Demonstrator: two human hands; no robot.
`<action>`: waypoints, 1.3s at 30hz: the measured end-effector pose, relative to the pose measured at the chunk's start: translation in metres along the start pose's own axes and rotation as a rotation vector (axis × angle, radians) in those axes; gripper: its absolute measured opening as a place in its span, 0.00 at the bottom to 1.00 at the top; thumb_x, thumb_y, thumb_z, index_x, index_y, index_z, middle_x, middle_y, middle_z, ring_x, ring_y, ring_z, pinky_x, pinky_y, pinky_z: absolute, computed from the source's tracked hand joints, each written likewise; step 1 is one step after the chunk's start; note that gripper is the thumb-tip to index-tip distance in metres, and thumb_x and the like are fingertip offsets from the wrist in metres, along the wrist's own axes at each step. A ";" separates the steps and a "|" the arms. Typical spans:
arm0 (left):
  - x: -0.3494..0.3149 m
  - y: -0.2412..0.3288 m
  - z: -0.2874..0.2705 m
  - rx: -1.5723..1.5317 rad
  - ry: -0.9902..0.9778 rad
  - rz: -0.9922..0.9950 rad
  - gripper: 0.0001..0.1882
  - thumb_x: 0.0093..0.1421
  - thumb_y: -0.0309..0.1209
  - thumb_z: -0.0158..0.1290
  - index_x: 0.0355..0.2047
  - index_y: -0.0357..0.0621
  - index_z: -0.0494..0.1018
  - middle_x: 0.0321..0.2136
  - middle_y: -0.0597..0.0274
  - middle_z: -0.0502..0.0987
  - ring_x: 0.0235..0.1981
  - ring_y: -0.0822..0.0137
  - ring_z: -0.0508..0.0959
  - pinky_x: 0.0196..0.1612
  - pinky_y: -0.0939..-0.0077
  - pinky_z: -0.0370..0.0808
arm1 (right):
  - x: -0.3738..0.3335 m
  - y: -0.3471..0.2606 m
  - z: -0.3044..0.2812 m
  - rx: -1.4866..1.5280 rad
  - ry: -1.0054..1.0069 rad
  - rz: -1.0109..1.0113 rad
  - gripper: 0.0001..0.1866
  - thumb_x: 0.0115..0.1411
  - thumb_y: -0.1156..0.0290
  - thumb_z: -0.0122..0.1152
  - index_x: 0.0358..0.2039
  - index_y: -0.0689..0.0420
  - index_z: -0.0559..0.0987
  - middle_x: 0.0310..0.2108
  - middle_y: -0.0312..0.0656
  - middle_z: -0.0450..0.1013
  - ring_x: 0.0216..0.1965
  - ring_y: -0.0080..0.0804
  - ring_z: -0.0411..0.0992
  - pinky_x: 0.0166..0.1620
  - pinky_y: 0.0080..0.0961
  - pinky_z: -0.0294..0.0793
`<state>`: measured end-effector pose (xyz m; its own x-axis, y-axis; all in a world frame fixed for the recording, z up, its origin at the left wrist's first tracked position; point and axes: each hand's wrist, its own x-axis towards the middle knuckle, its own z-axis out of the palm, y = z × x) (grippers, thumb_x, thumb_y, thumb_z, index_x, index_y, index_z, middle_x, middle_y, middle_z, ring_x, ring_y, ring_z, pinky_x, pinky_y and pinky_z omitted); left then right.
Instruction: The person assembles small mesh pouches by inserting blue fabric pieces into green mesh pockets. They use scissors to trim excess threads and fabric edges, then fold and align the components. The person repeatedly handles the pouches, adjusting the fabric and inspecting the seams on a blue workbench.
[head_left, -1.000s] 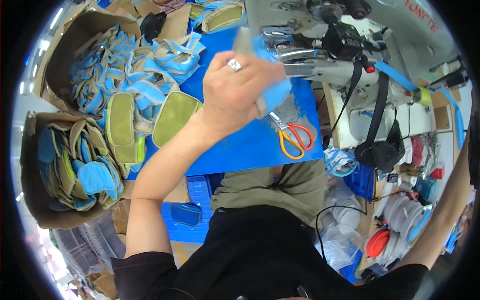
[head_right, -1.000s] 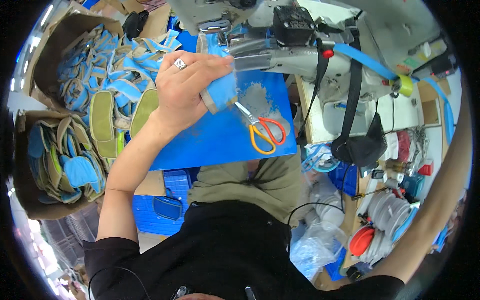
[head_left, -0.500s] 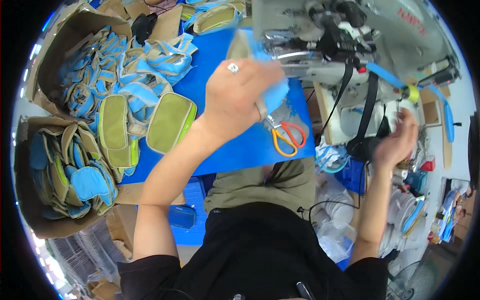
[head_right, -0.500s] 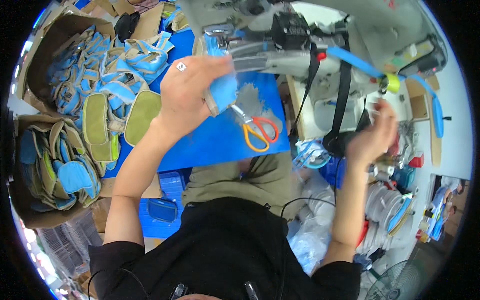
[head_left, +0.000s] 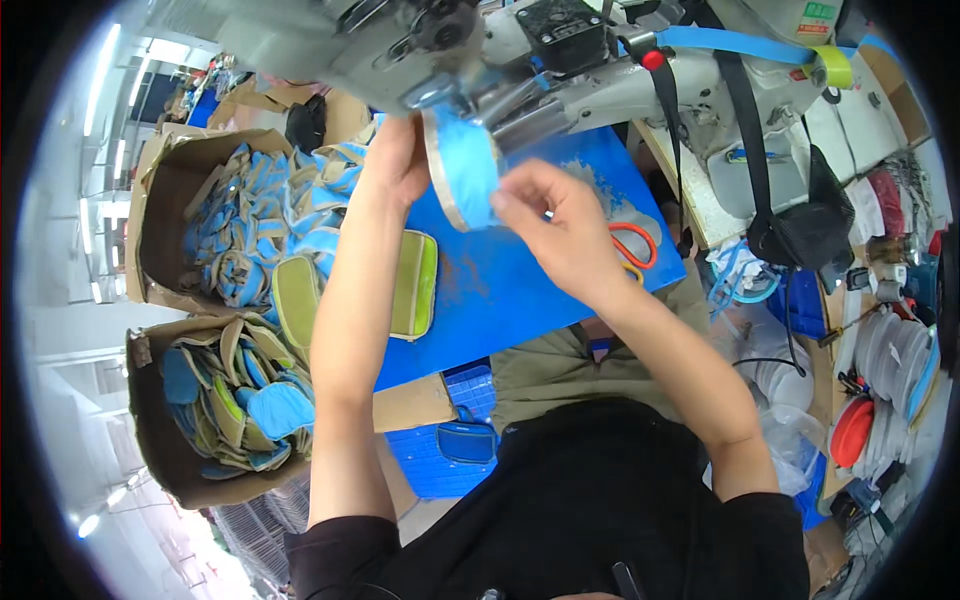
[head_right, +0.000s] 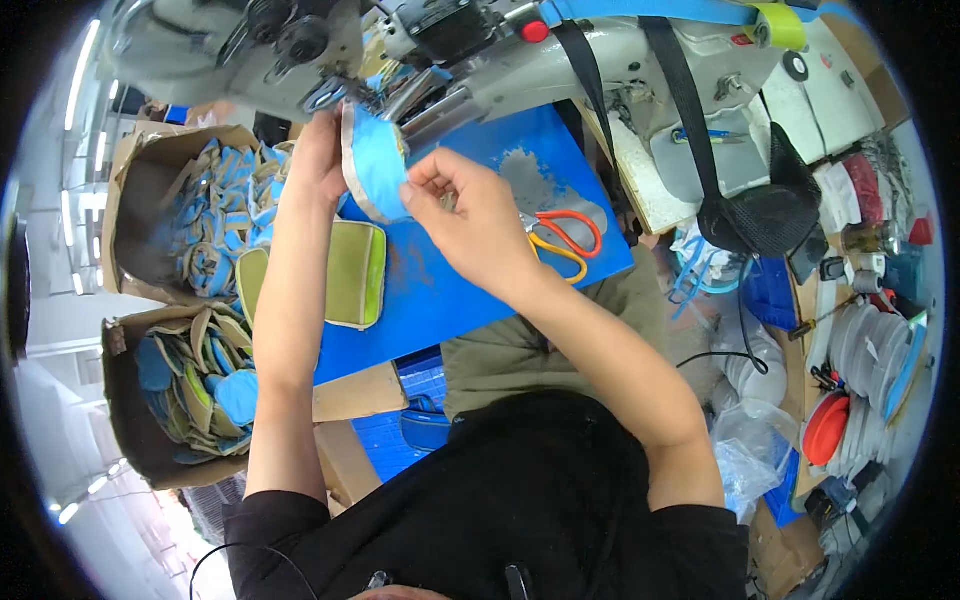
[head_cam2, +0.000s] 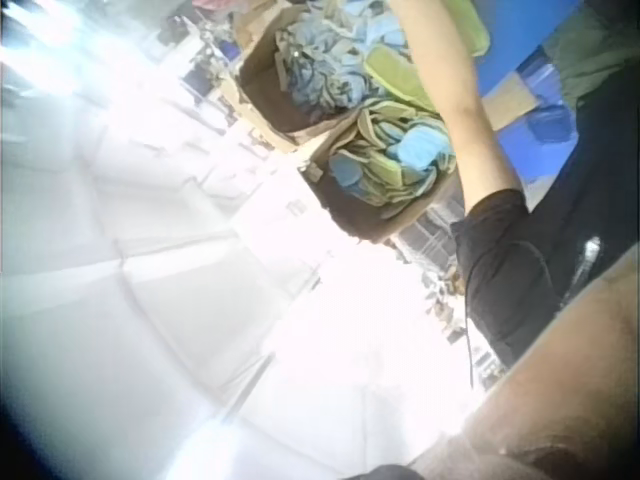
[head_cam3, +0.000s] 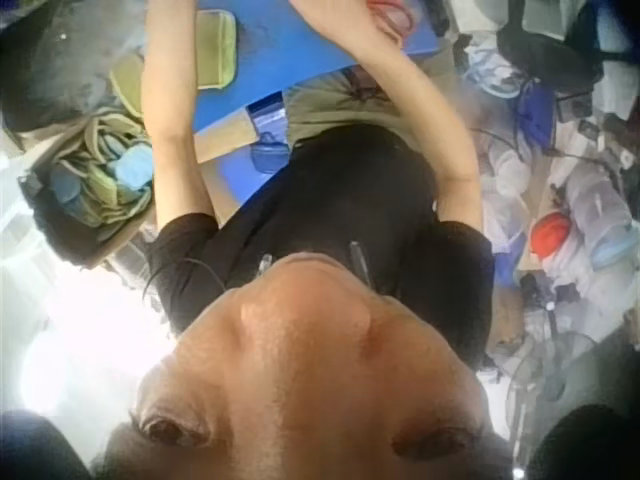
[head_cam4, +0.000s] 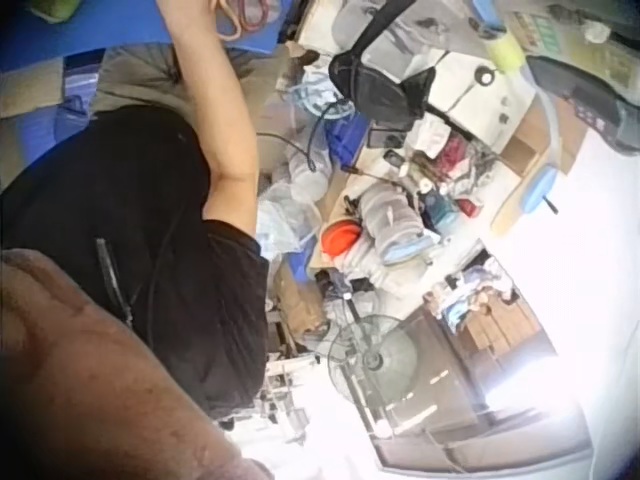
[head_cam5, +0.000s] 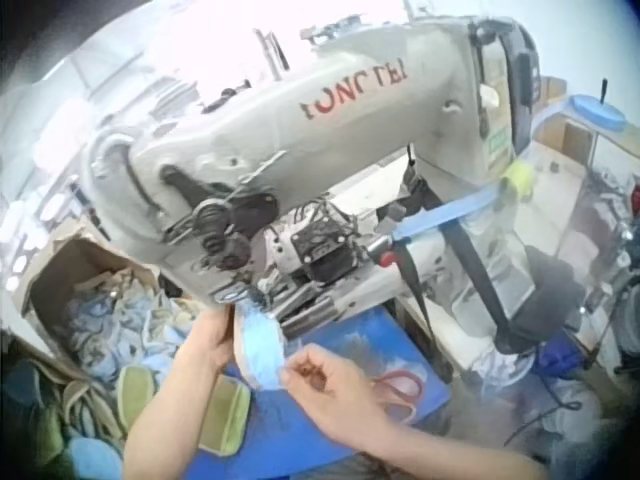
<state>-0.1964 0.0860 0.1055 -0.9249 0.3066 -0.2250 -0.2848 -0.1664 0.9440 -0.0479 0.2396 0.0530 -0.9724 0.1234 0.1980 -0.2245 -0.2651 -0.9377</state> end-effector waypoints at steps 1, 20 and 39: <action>0.001 0.004 0.009 0.010 0.026 0.024 0.18 0.72 0.45 0.50 0.47 0.43 0.77 0.43 0.57 0.82 0.44 0.62 0.81 0.49 0.57 0.79 | 0.000 0.001 -0.003 -0.065 0.014 -0.041 0.08 0.65 0.71 0.64 0.36 0.62 0.77 0.31 0.38 0.77 0.29 0.26 0.73 0.33 0.26 0.71; 0.020 -0.023 0.017 -0.025 0.360 0.409 0.04 0.68 0.27 0.55 0.39 0.41 0.78 0.33 0.65 0.80 0.32 0.71 0.79 0.34 0.71 0.77 | -0.005 -0.006 -0.009 -0.002 -0.056 -0.025 0.06 0.69 0.74 0.58 0.41 0.62 0.71 0.28 0.47 0.75 0.27 0.34 0.76 0.31 0.29 0.73; 0.002 0.044 -0.024 0.901 -0.331 0.803 0.18 0.63 0.22 0.55 0.54 0.35 0.77 0.47 0.59 0.84 0.49 0.69 0.80 0.53 0.73 0.75 | -0.025 -0.018 -0.008 0.018 -0.093 0.179 0.10 0.70 0.67 0.64 0.40 0.61 0.81 0.34 0.32 0.79 0.35 0.12 0.71 0.39 0.15 0.71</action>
<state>-0.2170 0.0574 0.1403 -0.6123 0.6582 0.4381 0.7242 0.2445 0.6448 -0.0188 0.2489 0.0630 -0.9984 -0.0156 0.0545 -0.0475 -0.2920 -0.9552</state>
